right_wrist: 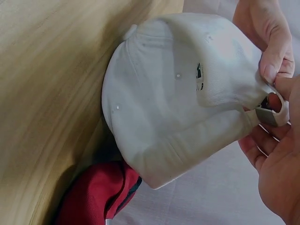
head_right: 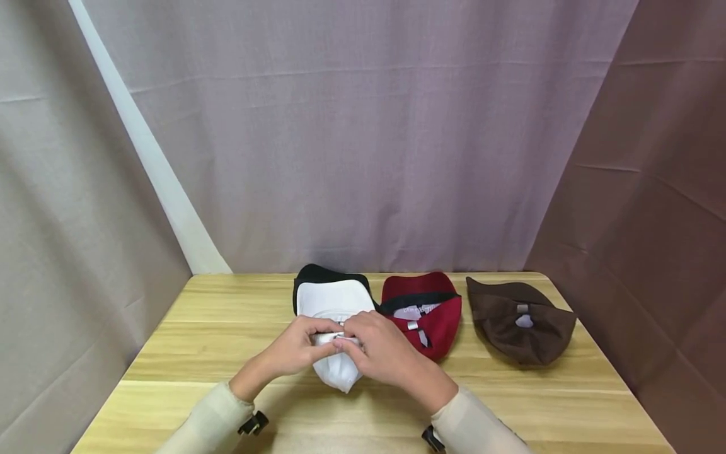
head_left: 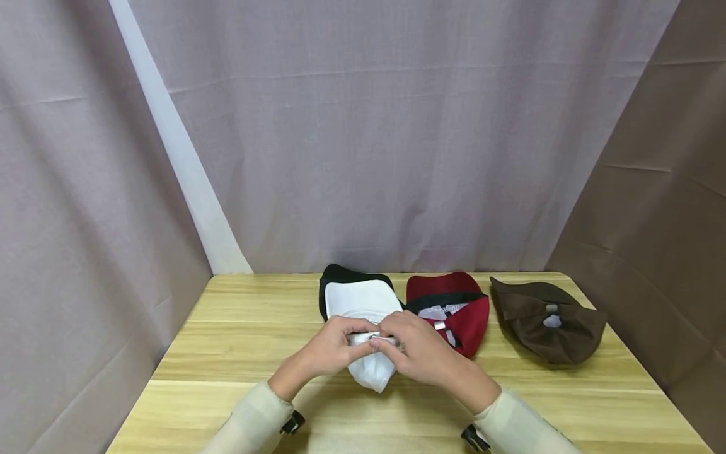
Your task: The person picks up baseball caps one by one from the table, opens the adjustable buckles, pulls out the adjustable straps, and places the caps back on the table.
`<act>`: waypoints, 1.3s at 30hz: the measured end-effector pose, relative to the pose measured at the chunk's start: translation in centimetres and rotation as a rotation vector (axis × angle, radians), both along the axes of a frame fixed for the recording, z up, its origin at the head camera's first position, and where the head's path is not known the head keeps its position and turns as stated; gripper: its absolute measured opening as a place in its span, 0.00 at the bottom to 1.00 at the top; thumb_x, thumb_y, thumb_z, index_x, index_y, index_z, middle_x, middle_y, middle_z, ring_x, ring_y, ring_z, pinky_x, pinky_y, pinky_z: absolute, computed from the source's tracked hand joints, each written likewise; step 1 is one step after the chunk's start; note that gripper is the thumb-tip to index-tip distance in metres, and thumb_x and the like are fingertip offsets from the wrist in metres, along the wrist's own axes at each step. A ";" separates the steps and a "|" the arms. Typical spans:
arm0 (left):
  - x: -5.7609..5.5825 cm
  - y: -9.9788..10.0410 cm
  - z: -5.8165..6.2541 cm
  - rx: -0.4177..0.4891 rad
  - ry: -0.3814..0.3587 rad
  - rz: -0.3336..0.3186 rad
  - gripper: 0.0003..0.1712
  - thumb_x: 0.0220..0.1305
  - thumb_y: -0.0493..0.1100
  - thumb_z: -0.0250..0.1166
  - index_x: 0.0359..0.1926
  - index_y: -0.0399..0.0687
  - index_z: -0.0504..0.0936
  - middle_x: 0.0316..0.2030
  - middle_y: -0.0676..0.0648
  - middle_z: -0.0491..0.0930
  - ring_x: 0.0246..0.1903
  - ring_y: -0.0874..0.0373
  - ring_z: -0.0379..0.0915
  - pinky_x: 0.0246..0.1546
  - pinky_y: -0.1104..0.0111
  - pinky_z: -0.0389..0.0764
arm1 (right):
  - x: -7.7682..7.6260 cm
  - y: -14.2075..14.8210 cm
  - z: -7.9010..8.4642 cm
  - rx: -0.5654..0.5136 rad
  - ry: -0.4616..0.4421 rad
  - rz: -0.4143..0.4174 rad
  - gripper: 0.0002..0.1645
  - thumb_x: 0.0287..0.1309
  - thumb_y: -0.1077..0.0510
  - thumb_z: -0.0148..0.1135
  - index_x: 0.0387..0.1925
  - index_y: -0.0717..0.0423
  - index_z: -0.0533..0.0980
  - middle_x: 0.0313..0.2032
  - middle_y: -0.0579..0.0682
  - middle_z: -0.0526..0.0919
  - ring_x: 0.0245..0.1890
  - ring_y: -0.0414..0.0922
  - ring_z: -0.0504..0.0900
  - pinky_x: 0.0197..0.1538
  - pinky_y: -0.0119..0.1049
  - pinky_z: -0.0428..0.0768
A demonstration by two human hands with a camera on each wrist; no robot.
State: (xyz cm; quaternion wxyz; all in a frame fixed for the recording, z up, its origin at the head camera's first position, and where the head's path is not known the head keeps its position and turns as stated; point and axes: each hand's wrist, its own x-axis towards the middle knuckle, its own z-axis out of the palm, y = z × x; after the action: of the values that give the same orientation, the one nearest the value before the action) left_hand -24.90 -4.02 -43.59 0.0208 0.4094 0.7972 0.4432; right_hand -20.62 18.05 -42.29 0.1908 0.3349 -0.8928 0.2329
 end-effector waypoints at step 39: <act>-0.2 -0.6 -0.1 0.000 -0.074 -0.036 0.10 0.70 0.46 0.73 0.49 0.51 0.92 0.47 0.53 0.93 0.49 0.68 0.83 0.56 0.72 0.82 | 0.0 0.3 0.4 0.029 -0.142 0.101 0.05 0.76 0.57 0.61 0.42 0.43 0.81 0.38 0.36 0.84 0.42 0.34 0.78 0.50 0.36 0.80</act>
State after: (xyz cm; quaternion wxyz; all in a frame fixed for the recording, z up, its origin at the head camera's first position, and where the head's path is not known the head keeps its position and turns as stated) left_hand -25.09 -4.63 -43.71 0.0582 0.4068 0.7884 0.4577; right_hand -20.65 18.30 -41.85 0.1101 0.3647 -0.8894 0.2526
